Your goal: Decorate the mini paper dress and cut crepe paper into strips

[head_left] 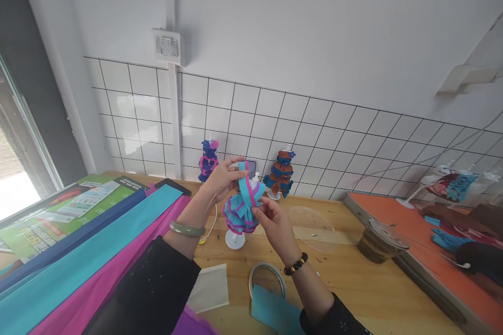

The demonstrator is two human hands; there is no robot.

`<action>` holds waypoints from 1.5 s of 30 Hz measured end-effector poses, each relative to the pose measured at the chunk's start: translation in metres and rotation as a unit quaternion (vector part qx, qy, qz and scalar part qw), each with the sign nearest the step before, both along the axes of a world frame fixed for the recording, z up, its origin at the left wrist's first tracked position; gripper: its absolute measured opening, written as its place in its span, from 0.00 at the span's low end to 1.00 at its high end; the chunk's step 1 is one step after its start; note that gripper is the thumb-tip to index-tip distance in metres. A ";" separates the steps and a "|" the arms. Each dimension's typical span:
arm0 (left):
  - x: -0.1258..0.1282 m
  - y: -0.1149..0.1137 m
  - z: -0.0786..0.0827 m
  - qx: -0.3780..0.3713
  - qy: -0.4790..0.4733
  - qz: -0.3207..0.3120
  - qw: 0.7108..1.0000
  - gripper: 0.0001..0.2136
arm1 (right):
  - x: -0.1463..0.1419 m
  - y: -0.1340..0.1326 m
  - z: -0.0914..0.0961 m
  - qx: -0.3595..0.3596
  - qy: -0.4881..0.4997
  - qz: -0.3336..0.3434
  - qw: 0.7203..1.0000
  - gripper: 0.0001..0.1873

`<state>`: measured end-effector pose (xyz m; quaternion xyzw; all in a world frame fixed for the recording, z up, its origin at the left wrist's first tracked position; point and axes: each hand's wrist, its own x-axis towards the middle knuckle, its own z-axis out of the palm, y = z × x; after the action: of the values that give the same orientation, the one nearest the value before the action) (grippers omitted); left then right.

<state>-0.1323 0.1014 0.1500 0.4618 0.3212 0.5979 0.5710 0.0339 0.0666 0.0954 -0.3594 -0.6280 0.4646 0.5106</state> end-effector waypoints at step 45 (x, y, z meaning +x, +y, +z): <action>0.002 -0.011 -0.005 0.225 0.173 0.236 0.929 0.26 | -0.002 -0.045 0.032 0.019 -0.041 -0.054 0.998 0.11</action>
<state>-0.1306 0.0906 0.1450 0.5855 0.3719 0.6827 0.2299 0.0323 0.0215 0.1272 -0.4019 -0.6370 0.4094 0.5149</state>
